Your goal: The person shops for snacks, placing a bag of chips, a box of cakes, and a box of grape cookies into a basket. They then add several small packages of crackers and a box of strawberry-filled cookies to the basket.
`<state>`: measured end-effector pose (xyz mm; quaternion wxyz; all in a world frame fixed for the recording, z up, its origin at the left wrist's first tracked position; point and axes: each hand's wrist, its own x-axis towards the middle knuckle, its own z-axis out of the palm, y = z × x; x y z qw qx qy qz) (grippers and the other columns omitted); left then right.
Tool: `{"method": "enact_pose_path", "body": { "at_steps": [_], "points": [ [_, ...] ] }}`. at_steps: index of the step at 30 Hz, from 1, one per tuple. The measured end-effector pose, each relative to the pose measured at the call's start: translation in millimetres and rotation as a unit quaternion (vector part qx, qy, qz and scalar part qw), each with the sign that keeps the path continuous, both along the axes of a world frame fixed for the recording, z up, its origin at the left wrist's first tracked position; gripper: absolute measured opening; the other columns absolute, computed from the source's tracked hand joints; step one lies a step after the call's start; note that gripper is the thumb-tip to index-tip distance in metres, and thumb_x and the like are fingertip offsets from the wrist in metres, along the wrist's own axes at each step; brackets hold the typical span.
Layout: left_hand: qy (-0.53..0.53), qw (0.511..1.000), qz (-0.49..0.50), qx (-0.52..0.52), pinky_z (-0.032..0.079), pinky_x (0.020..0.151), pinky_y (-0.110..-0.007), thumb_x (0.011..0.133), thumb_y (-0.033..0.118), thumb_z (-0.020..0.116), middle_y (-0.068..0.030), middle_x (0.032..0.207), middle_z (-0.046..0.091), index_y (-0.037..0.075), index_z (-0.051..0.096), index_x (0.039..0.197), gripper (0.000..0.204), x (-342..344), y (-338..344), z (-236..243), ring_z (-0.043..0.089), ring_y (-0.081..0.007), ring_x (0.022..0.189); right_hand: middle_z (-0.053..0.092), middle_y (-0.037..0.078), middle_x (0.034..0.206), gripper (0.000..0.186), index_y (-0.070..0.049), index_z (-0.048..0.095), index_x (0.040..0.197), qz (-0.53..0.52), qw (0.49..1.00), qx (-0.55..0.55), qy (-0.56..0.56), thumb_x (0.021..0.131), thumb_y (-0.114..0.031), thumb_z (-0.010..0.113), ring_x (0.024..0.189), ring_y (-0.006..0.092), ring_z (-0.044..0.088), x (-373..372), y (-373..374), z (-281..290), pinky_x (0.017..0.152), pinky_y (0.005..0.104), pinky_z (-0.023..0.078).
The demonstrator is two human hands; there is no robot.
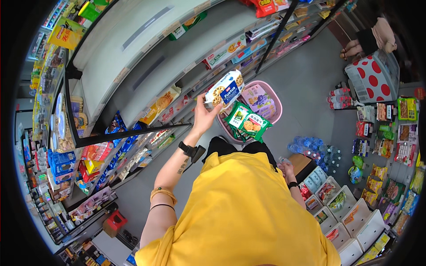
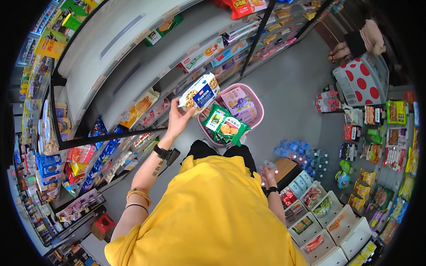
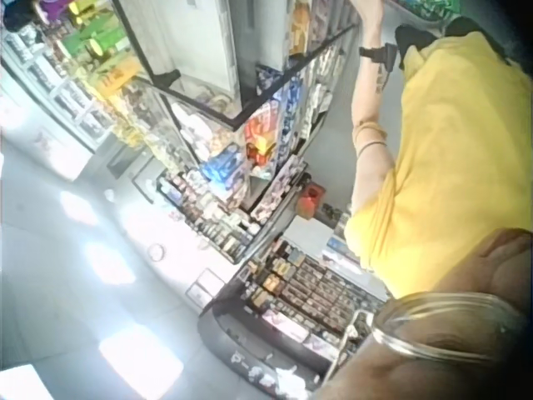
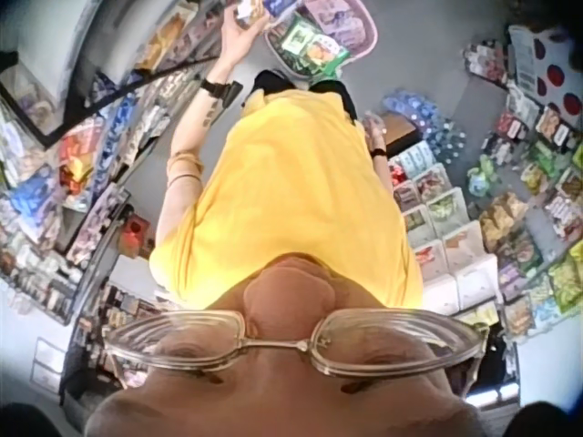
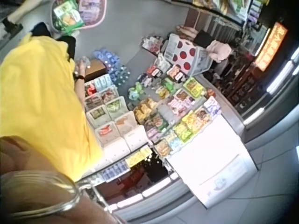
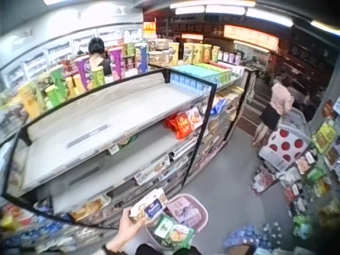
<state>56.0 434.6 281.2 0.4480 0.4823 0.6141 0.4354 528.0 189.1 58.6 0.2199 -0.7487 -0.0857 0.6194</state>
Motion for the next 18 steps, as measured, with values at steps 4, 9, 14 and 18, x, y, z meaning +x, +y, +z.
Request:
{"method": "enact_pose_path", "body": {
  "at_steps": [4, 9, 14, 18],
  "points": [
    [0.049, 0.996, 0.07, 0.012, 0.047, 0.084, -0.037, 0.076, 0.023, 0.074, -0.0209, 0.106, 0.061, -0.005, 0.041, 0.119, 0.061, -13, 3, -56, 0.061, -0.0271, 0.096, 0.061, 0.005, 0.072, 0.015, -0.005, 0.053, 0.097, 0.027, 0.999, 0.015, -0.021, 0.089, -0.019, 0.052, 0.054, 0.016, 0.06, 19, -3, -10, 0.044, 0.0257, 0.048],
    [-0.036, 0.99, 0.092, -0.105, 0.052, 0.073, -0.036, 0.075, 0.028, 0.076, -0.0218, 0.115, 0.054, 0.0, 0.028, 0.128, 0.077, -12, -3, -129, 0.061, -0.0277, 0.093, 0.062, 0.005, 0.077, 0.02, -0.007, 0.054, 0.103, 0.033, 0.999, 0.002, -0.028, 0.09, -0.021, 0.052, 0.058, 0.0155, 0.062, 16, 10, 21, 0.049, 0.0254, 0.048],
    [-0.168, 0.94, 0.092, -0.283, 0.054, 0.073, -0.044, 0.075, 0.029, 0.077, -0.0191, 0.119, 0.049, 0.002, 0.019, 0.129, 0.083, -9, -5, -172, 0.058, -0.0272, 0.101, 0.063, 0.004, 0.079, 0.021, -0.009, 0.054, 0.107, 0.006, 0.998, 0.015, -0.061, 0.091, -0.022, 0.05, 0.06, 0.0144, 0.063, 0, 3, 42, 0.05, 0.0239, 0.047],
    [-0.194, 0.929, 0.091, -0.302, 0.052, 0.078, -0.047, 0.077, 0.026, 0.075, -0.017, 0.12, 0.05, 0.003, 0.021, 0.129, 0.078, -7, -5, -206, 0.058, -0.0266, 0.102, 0.064, 0.004, 0.079, 0.017, -0.008, 0.055, 0.103, 0.007, 0.996, 0.005, -0.089, 0.089, -0.017, 0.051, 0.059, 0.0134, 0.062, -13, -10, 57, 0.047, 0.023, 0.044]
  ]
}}
